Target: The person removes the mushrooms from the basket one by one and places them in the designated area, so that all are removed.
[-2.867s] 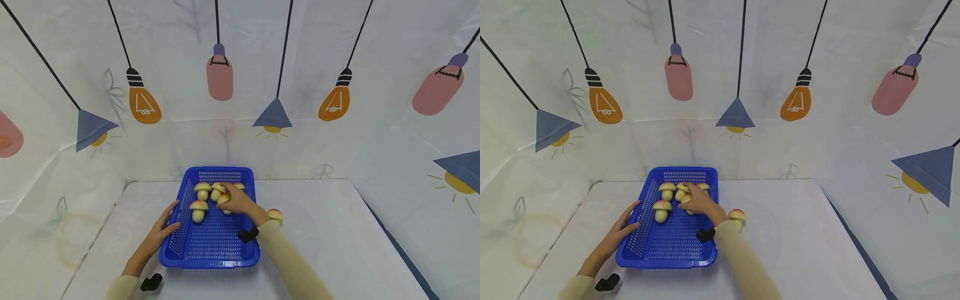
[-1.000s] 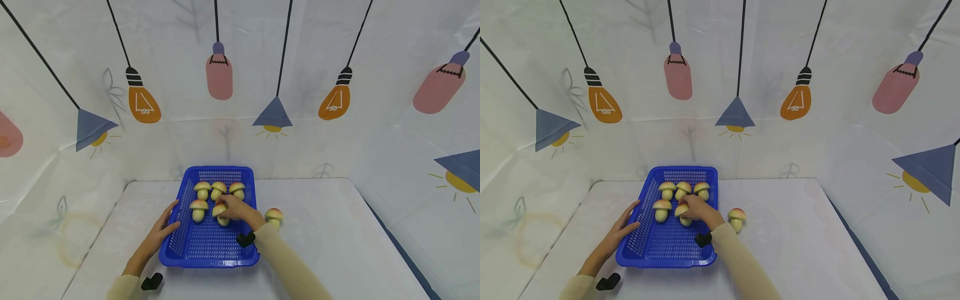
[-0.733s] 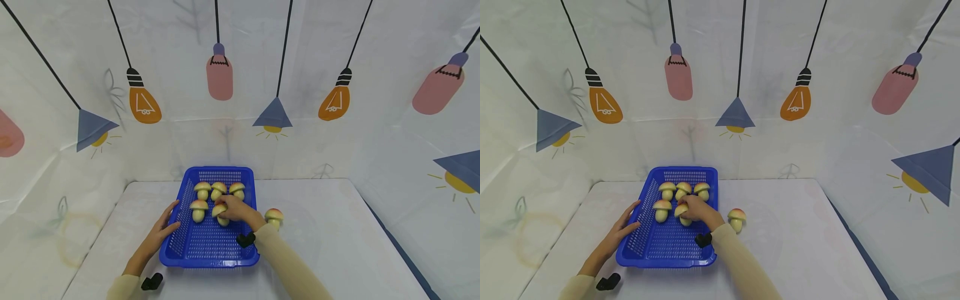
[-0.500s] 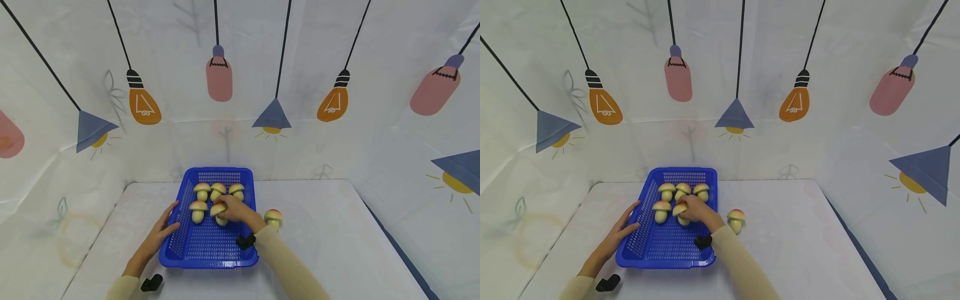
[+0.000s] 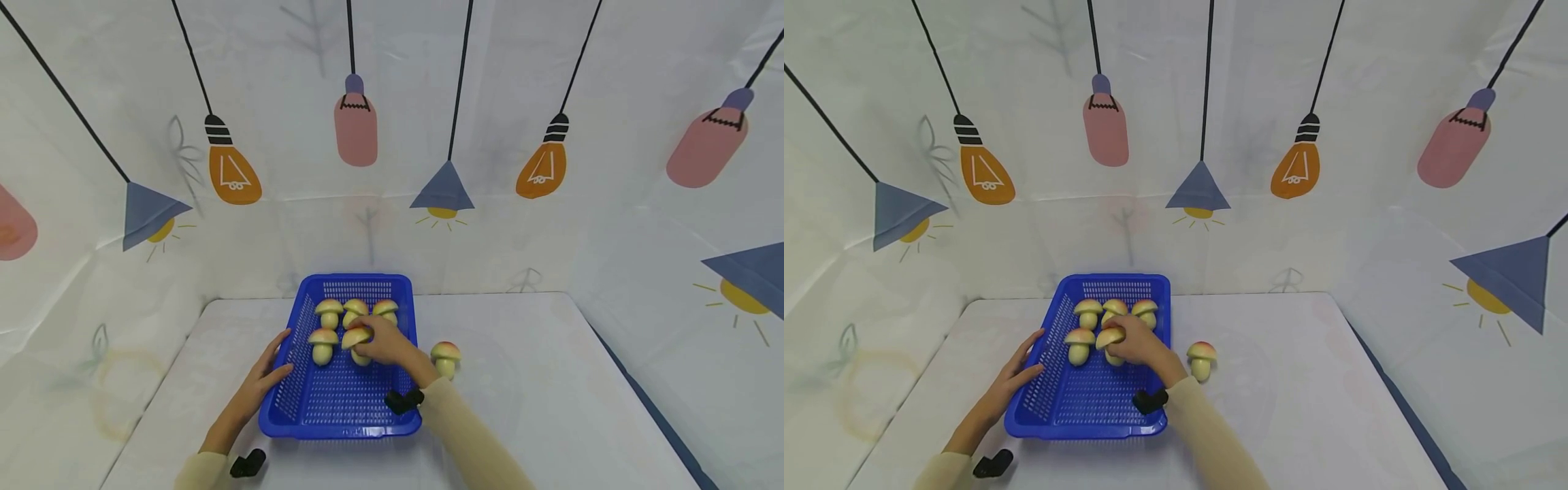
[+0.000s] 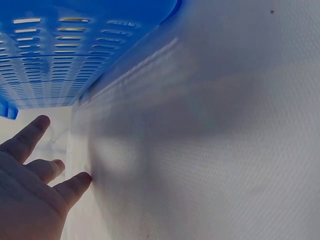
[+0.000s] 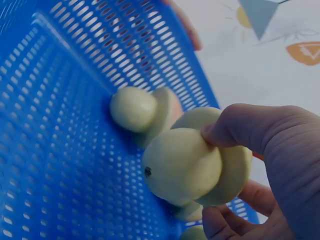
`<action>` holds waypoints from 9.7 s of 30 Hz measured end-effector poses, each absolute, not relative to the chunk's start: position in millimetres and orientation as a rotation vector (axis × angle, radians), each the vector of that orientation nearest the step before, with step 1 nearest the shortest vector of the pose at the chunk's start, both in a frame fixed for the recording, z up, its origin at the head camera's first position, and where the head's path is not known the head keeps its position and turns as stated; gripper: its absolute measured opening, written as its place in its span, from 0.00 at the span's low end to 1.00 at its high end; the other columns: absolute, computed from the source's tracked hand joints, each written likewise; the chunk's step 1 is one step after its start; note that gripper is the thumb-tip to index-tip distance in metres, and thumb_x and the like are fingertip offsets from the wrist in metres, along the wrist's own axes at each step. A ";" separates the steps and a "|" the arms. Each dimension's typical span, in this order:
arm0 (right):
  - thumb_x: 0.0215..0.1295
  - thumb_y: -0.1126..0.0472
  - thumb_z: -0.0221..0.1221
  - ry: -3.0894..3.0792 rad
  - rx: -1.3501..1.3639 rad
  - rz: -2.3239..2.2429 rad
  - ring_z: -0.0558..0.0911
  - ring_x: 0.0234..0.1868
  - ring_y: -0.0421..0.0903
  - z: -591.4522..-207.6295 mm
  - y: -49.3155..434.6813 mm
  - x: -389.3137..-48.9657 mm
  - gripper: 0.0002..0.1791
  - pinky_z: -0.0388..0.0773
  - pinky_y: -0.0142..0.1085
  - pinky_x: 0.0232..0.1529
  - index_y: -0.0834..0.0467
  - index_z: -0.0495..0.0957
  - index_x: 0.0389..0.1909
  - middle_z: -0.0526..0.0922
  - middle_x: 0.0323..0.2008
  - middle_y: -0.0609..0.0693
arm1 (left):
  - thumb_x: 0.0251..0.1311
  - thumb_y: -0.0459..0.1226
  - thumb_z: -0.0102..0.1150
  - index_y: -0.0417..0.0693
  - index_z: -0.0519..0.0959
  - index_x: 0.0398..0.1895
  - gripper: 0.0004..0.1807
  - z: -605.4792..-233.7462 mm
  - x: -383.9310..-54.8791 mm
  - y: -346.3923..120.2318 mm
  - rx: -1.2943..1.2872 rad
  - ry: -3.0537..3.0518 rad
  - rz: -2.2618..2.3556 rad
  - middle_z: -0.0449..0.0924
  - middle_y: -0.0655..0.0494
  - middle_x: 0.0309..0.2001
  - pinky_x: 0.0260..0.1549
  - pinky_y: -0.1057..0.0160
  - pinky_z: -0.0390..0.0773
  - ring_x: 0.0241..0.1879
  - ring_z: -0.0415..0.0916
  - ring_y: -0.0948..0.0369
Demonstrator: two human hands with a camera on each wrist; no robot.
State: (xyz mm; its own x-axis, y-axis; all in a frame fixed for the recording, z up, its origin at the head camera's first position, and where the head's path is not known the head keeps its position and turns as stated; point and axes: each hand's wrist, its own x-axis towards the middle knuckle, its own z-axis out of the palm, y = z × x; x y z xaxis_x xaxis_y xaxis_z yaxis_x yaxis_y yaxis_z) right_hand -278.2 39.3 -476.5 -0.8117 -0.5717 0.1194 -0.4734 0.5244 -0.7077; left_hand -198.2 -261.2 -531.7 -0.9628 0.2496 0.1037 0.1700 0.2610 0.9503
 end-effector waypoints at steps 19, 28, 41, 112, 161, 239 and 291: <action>0.58 0.64 0.67 2.625 -0.914 -1.554 0.79 0.52 0.46 -450.5 72.2 -258.8 0.22 0.77 0.45 0.56 0.54 0.82 0.56 0.81 0.57 0.48 | 0.77 0.38 0.47 0.57 0.44 0.85 0.39 -530.0 -196.2 -260.4 0.388 2.424 1.831 0.57 0.27 0.74 0.44 0.59 0.81 0.60 0.73 0.38; 0.61 0.63 0.69 2.609 -0.821 -1.614 0.79 0.52 0.48 -442.6 84.1 -249.3 0.23 0.78 0.38 0.44 0.52 0.82 0.58 0.80 0.61 0.51 | 0.77 0.37 0.46 0.56 0.44 0.85 0.39 -530.6 -196.8 -259.9 0.398 2.429 1.834 0.56 0.27 0.74 0.44 0.60 0.82 0.60 0.73 0.37; 0.62 0.62 0.68 2.557 -0.650 -1.753 0.80 0.54 0.50 -439.5 103.7 -236.3 0.24 0.77 0.37 0.47 0.53 0.80 0.61 0.81 0.59 0.52 | 0.76 0.38 0.47 0.57 0.44 0.85 0.39 -530.4 -197.1 -259.6 0.381 2.429 1.834 0.55 0.26 0.75 0.43 0.60 0.82 0.61 0.73 0.35; 0.63 0.65 0.69 2.848 -0.190 -1.724 0.82 0.56 0.62 -512.3 242.5 -215.9 0.23 0.78 0.32 0.40 0.59 0.80 0.60 0.83 0.58 0.60 | 0.77 0.37 0.46 0.55 0.44 0.85 0.38 -531.3 -197.8 -258.5 0.399 2.446 1.835 0.55 0.26 0.75 0.45 0.60 0.81 0.61 0.72 0.37; 0.66 0.65 0.67 2.826 -0.142 -1.547 0.80 0.59 0.64 -539.8 253.9 -231.6 0.25 0.79 0.50 0.53 0.64 0.77 0.63 0.81 0.61 0.63 | 0.77 0.40 0.47 0.62 0.44 0.85 0.38 -538.6 -203.4 -263.7 0.366 2.464 1.800 0.57 0.29 0.75 0.46 0.61 0.81 0.59 0.76 0.52; 0.65 0.55 0.68 2.669 -0.669 -1.467 0.66 0.76 0.58 -452.3 134.1 -262.5 0.42 0.68 0.60 0.69 0.56 0.62 0.77 0.67 0.75 0.60 | 0.78 0.36 0.46 0.57 0.45 0.85 0.38 -537.7 -203.7 -265.9 0.435 2.434 1.844 0.55 0.27 0.75 0.45 0.60 0.82 0.56 0.78 0.64; 0.70 0.50 0.64 2.539 -0.850 -1.333 0.72 0.71 0.54 -454.7 16.8 -276.7 0.39 0.71 0.52 0.68 0.54 0.63 0.77 0.71 0.72 0.56 | 0.79 0.35 0.45 0.41 0.62 0.78 0.27 -531.5 -199.5 -261.9 0.431 2.542 1.972 0.61 0.37 0.77 0.48 0.70 0.79 0.58 0.74 0.75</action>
State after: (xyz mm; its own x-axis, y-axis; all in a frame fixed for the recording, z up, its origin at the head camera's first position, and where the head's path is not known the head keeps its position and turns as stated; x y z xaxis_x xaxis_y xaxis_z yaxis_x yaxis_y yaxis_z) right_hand -276.7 16.8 -454.7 -0.8281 -0.5466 0.1248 -0.4132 0.4444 -0.7948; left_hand -199.5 -261.9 -531.5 -0.9594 0.1441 0.2427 0.2709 0.2290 0.9350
